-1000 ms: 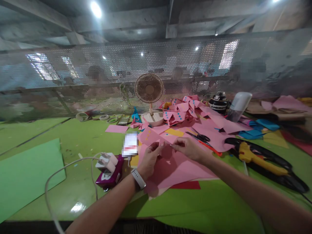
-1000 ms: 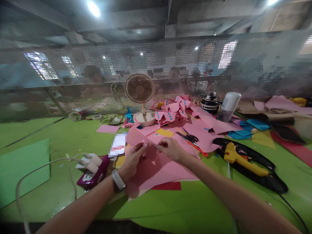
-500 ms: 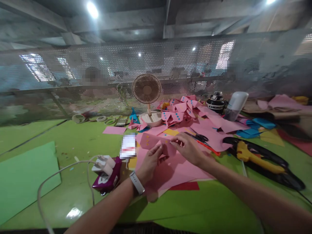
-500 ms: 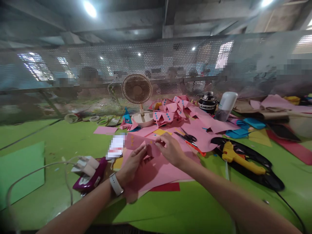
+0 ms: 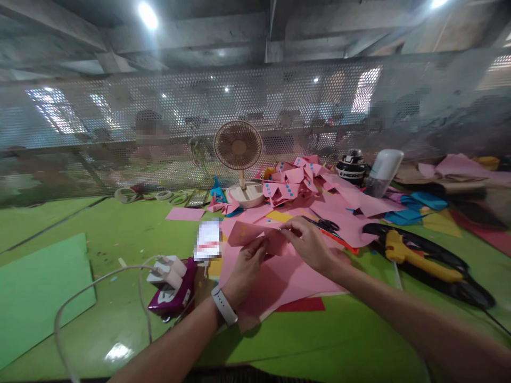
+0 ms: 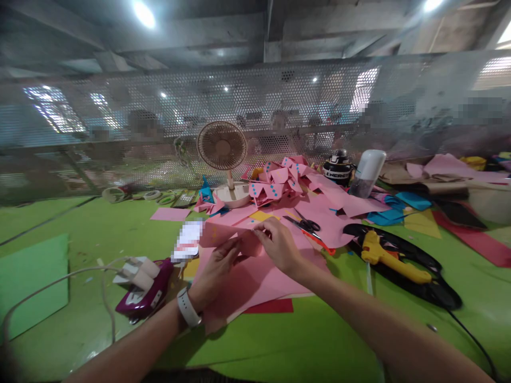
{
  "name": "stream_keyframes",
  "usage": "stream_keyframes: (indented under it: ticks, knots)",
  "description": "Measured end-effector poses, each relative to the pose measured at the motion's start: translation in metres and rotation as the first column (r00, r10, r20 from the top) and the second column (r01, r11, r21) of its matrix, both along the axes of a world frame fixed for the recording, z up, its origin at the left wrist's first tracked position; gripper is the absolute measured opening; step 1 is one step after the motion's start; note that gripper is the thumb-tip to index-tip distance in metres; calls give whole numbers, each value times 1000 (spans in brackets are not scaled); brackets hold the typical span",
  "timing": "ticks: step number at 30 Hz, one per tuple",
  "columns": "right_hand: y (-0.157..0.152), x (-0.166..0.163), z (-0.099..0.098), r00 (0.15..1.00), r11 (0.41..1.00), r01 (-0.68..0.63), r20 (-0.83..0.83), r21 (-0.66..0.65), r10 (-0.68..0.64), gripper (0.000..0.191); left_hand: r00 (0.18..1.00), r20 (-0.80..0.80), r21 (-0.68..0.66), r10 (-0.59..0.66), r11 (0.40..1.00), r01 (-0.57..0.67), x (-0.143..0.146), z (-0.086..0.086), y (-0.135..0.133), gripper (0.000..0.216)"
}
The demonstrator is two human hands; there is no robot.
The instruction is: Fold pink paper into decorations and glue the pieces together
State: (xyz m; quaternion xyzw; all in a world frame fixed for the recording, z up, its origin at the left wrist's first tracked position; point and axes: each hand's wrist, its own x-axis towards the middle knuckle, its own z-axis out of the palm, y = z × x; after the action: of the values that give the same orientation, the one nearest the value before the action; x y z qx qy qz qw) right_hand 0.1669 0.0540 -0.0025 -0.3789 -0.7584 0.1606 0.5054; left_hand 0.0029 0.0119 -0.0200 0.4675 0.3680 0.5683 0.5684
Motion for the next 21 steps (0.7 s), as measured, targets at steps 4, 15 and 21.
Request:
stream_keyframes:
  ticks: [4, 15, 21]
  knots:
    - [-1, -1, -1, 1000, 1000, 3, -31, 3, -3, 9, 998, -59, 44, 17, 999, -14, -2, 0, -2, 33]
    - [-1, -2, -4, 999, 1000, -5, -46, 14, 5, 10, 993, -114, 43, 22, 999, -17, -4, -8, 3, 36]
    - [-5, -4, -1, 999, 999, -34, -4, -7, 34, 8, 995, -101, 17, 7, 1000, -6, 1, 0, 2, 30]
